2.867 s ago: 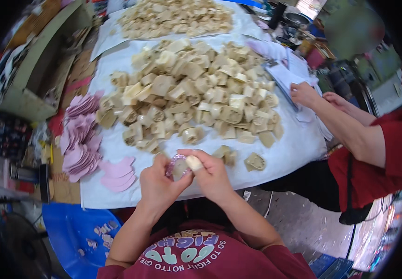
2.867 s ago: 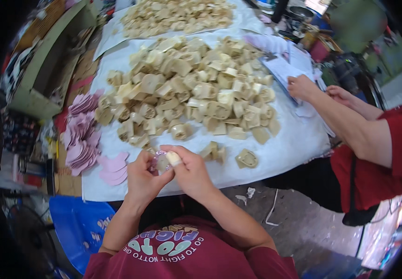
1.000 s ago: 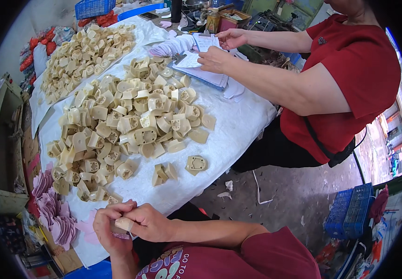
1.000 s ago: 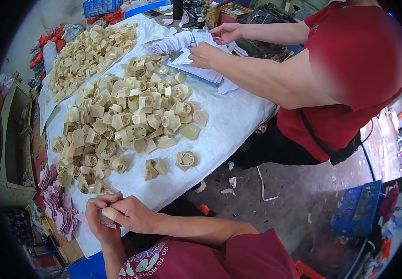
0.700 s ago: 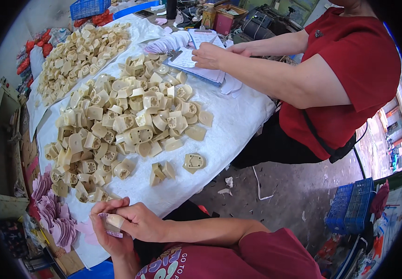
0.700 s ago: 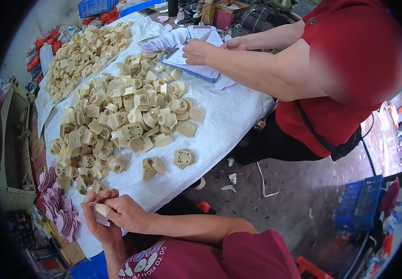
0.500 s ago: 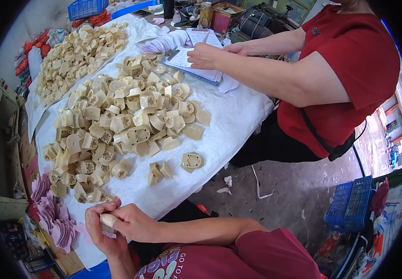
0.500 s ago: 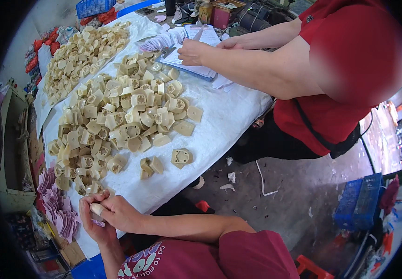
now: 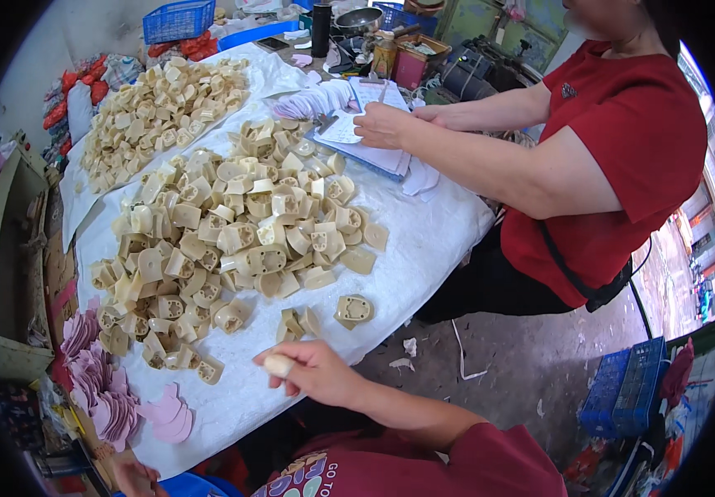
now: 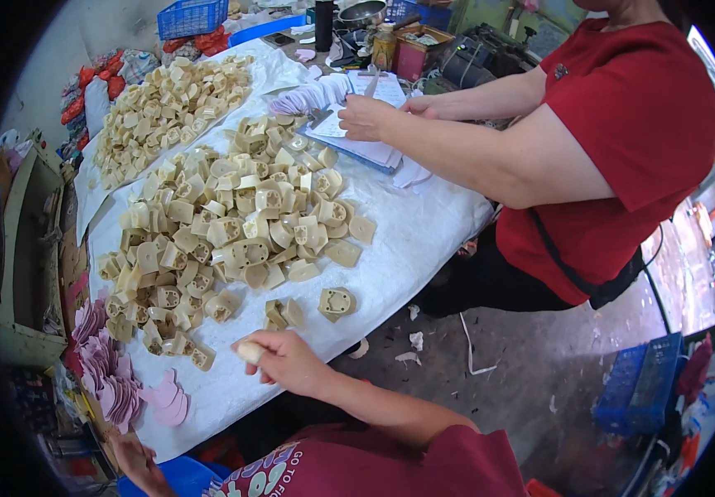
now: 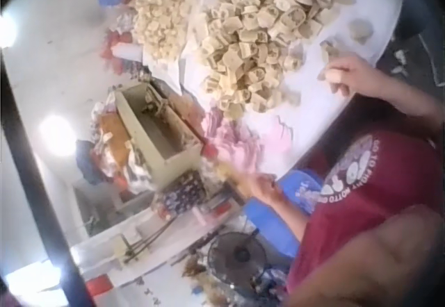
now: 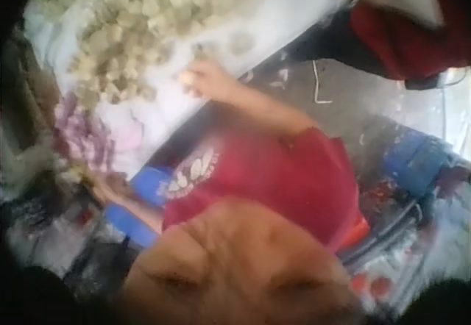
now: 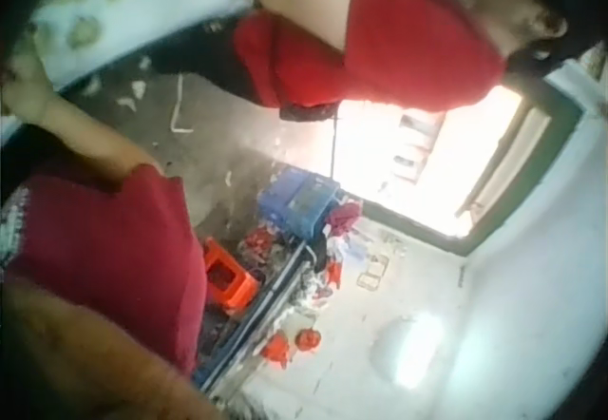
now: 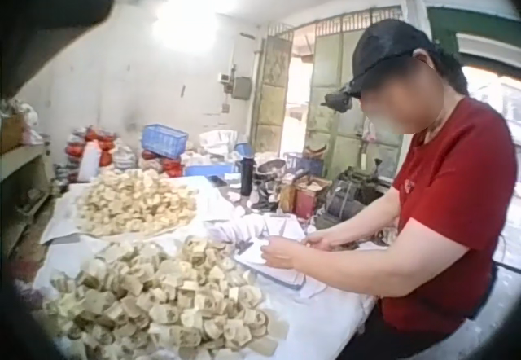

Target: The person repeatedly picks up beige plastic components and pink foam cutouts from a table. They press the foam pieces into the plastic molds by hand, creating small assembled units. The person handles the items one at a time, placing the finished pieces into a blue bin or on the table.

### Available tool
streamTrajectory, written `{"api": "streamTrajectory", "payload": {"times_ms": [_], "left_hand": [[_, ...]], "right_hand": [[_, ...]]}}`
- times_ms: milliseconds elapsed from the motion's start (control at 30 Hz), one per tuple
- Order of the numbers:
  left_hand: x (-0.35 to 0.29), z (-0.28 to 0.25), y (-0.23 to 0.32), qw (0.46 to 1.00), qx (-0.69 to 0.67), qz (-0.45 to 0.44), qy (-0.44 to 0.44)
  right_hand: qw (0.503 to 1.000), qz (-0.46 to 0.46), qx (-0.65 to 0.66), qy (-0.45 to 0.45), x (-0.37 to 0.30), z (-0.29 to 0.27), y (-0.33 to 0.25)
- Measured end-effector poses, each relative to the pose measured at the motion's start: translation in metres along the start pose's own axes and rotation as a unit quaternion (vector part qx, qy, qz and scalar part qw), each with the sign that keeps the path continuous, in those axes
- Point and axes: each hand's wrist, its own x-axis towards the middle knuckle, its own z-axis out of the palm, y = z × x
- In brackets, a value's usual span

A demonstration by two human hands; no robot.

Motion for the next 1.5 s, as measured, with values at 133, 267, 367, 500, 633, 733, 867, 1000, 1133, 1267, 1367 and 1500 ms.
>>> {"api": "streamTrajectory", "payload": {"times_ms": [133,267,367,500,633,733,867,1000,1133,1267,1367,1500], "left_hand": [[-0.064,-0.079,0.006,0.966,0.128,-0.073,0.215],[-0.103,-0.102,-0.021,0.761,0.592,-0.004,0.263],[-0.124,-0.094,-0.043,0.641,0.708,0.006,0.295],[-0.146,-0.084,-0.064,0.603,0.73,-0.027,0.319],[-0.159,-0.077,-0.073,0.585,0.737,-0.035,0.337],[-0.165,-0.072,-0.075,0.573,0.738,-0.033,0.355],[-0.164,-0.067,-0.071,0.557,0.735,0.003,0.386],[-0.127,-0.07,-0.052,0.506,0.736,0.205,0.401],[-0.052,0.0,-0.012,0.573,0.661,0.365,0.319],[-0.017,0.077,-0.01,0.707,0.571,0.362,0.209],[-0.01,0.121,-0.02,0.77,0.504,0.346,0.182],[-0.014,0.137,-0.029,0.821,0.438,0.325,0.167]], "right_hand": [[0.996,-0.022,-0.051,0.07,-0.005,-0.02,-0.003],[0.993,-0.026,-0.063,0.092,-0.009,-0.023,-0.004],[0.988,-0.075,-0.086,0.102,-0.009,-0.015,0.004],[0.952,-0.133,-0.259,0.099,-0.009,-0.019,0.012],[0.907,-0.205,-0.348,0.119,-0.008,-0.021,0.013],[0.901,-0.201,-0.361,0.133,-0.012,-0.023,0.006],[0.897,-0.193,-0.367,0.15,-0.019,-0.028,0.002],[0.885,-0.225,-0.385,0.137,-0.017,-0.03,0.013],[0.879,-0.238,-0.4,0.101,-0.017,-0.015,0.03],[0.87,-0.244,-0.427,0.031,-0.005,0.004,0.046],[0.865,-0.259,-0.429,0.004,0.008,0.026,0.047],[0.861,-0.275,-0.427,-0.035,0.039,0.06,0.055]]}}
